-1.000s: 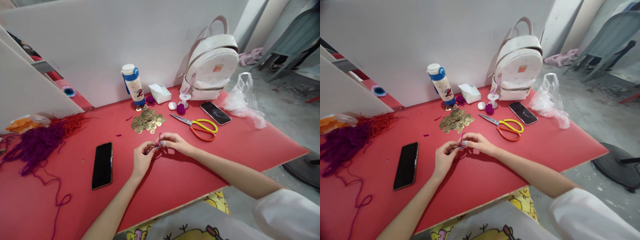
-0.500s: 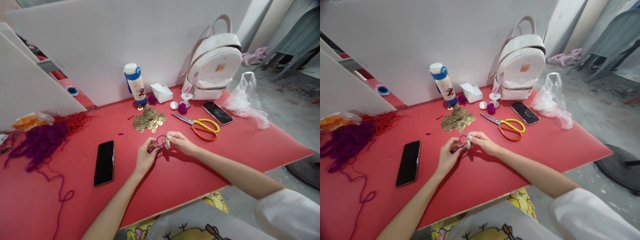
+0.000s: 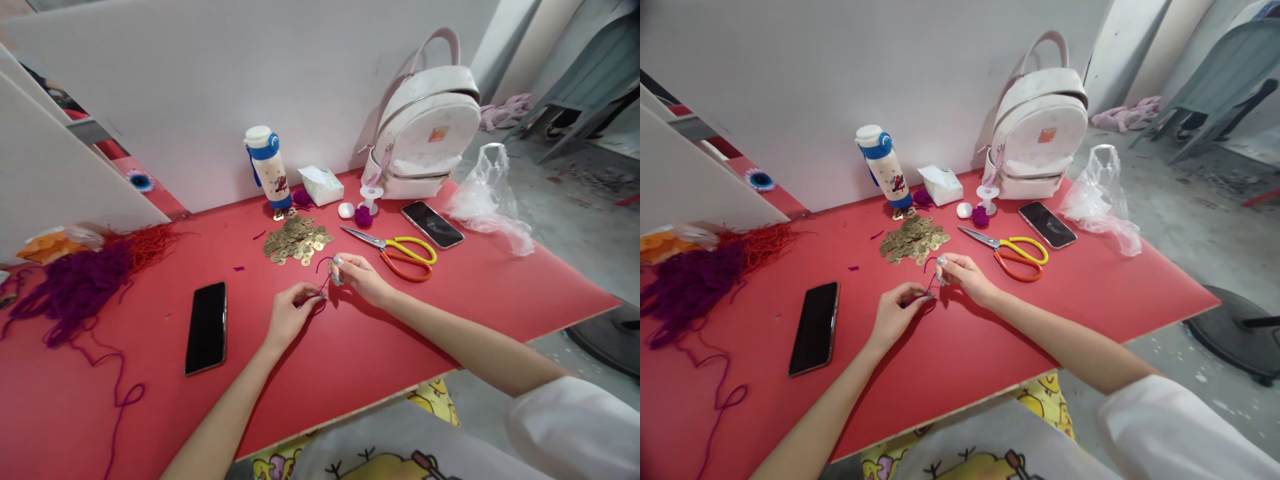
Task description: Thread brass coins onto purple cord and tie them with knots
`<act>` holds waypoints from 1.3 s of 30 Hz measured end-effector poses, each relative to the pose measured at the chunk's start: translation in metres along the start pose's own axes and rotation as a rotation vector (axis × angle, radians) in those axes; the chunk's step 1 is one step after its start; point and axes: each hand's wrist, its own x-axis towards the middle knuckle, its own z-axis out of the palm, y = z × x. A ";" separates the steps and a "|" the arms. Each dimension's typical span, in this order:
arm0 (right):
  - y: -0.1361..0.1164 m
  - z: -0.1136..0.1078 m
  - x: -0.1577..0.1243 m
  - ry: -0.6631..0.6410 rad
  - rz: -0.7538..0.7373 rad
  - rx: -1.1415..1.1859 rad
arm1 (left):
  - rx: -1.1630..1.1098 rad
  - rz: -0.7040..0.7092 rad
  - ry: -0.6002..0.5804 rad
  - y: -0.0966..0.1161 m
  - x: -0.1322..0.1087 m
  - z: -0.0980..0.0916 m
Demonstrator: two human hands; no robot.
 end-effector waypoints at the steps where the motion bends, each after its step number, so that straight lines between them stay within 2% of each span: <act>1: 0.000 0.000 0.001 0.030 0.000 -0.003 | -0.006 0.002 0.005 0.000 0.000 0.000; 4: 0.000 -0.003 0.005 0.112 0.014 -0.003 | -0.034 0.011 0.050 0.001 -0.001 -0.001; 8: 0.001 -0.005 0.009 0.162 0.037 0.001 | -0.047 0.008 0.165 0.001 -0.001 -0.004; 11: 0.001 -0.003 0.008 0.241 -0.053 0.008 | -0.038 0.000 0.233 0.001 0.000 -0.006; 13: 0.000 -0.001 0.006 0.283 -0.143 -0.066 | -0.063 0.004 0.255 0.000 0.001 -0.007; 15: 0.000 0.003 0.002 0.231 -0.176 -0.227 | -0.078 0.025 0.265 -0.001 0.002 -0.008; 20: 0.005 0.013 -0.011 -0.078 -0.205 -0.819 | -0.087 0.070 0.240 0.000 0.001 -0.008; 22: 0.009 0.016 -0.013 -0.149 -0.220 -0.945 | -0.069 0.086 0.220 0.001 0.000 -0.007; 26: 0.013 0.017 -0.012 -0.191 -0.220 -0.929 | -0.016 0.126 0.199 0.002 -0.001 -0.006; 31: 0.005 0.015 -0.012 -0.169 -0.380 -0.921 | 0.085 0.171 0.196 0.004 -0.001 -0.007; 35: 0.001 0.012 -0.012 -0.130 -0.479 -0.953 | 0.275 0.307 0.095 0.004 -0.004 -0.009; 39: 0.001 0.011 -0.011 -0.130 -0.432 -0.840 | 0.306 0.472 0.010 0.001 -0.008 -0.012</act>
